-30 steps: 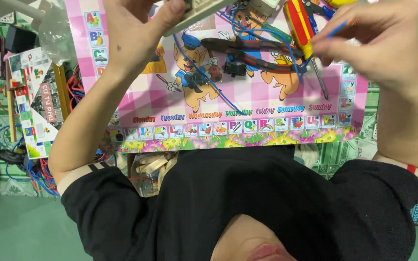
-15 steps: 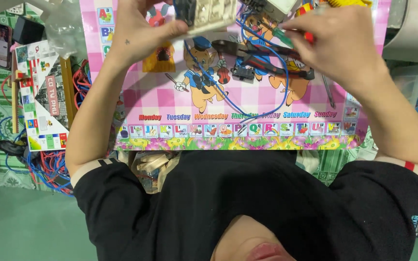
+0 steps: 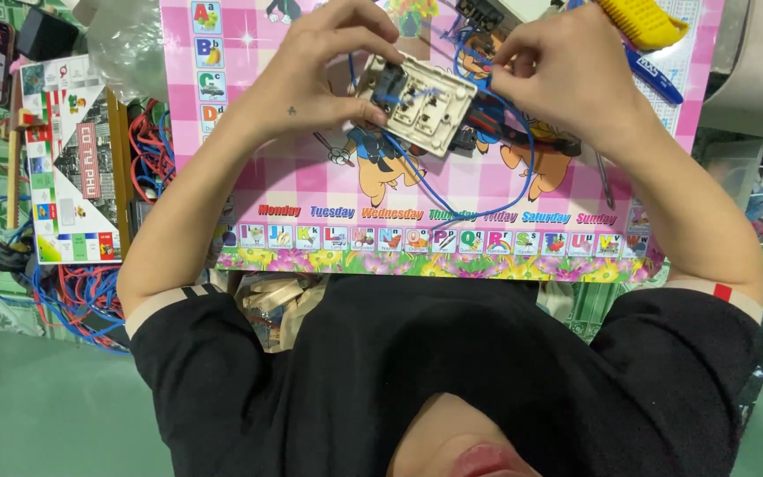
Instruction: The person uses a screwdriver to tighten screws on a white electrical switch box while holding blue wires. They then use wire strippers to remove the insulation from the ends of the blue wires and continue connecting them to the terminals of the switch box.
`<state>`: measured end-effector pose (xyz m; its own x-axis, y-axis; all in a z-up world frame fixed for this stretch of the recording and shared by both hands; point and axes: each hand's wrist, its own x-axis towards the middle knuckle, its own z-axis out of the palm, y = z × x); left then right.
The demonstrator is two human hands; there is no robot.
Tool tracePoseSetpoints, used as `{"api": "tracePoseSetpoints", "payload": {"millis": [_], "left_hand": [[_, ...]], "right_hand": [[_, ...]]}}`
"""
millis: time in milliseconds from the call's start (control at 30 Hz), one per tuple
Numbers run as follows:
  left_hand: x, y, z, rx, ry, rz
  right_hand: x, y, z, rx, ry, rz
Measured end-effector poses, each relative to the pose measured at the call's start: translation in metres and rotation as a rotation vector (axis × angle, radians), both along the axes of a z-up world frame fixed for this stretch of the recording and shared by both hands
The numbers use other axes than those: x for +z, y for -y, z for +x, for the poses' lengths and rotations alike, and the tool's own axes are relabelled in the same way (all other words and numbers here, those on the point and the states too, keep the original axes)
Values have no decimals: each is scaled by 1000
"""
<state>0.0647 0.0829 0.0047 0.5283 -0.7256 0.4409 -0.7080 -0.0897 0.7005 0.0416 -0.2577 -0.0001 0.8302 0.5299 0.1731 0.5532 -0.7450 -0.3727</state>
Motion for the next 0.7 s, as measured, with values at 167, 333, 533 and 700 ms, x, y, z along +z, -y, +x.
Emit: {"api": "tracePoseSetpoints", "payload": {"millis": [167, 333, 533, 700], "left_hand": [[0, 11, -9, -31, -7, -24], [-7, 27, -14, -40, 11, -88], [1, 28, -13, 23, -89, -128], [21, 40, -20, 218, -78, -252]], "right_hand": [[34, 7, -17, -49, -67, 169], [38, 15, -28, -97, -199, 378], [28, 17, -32, -80, -502, 668], [39, 3, -40, 1, -386, 620]]}}
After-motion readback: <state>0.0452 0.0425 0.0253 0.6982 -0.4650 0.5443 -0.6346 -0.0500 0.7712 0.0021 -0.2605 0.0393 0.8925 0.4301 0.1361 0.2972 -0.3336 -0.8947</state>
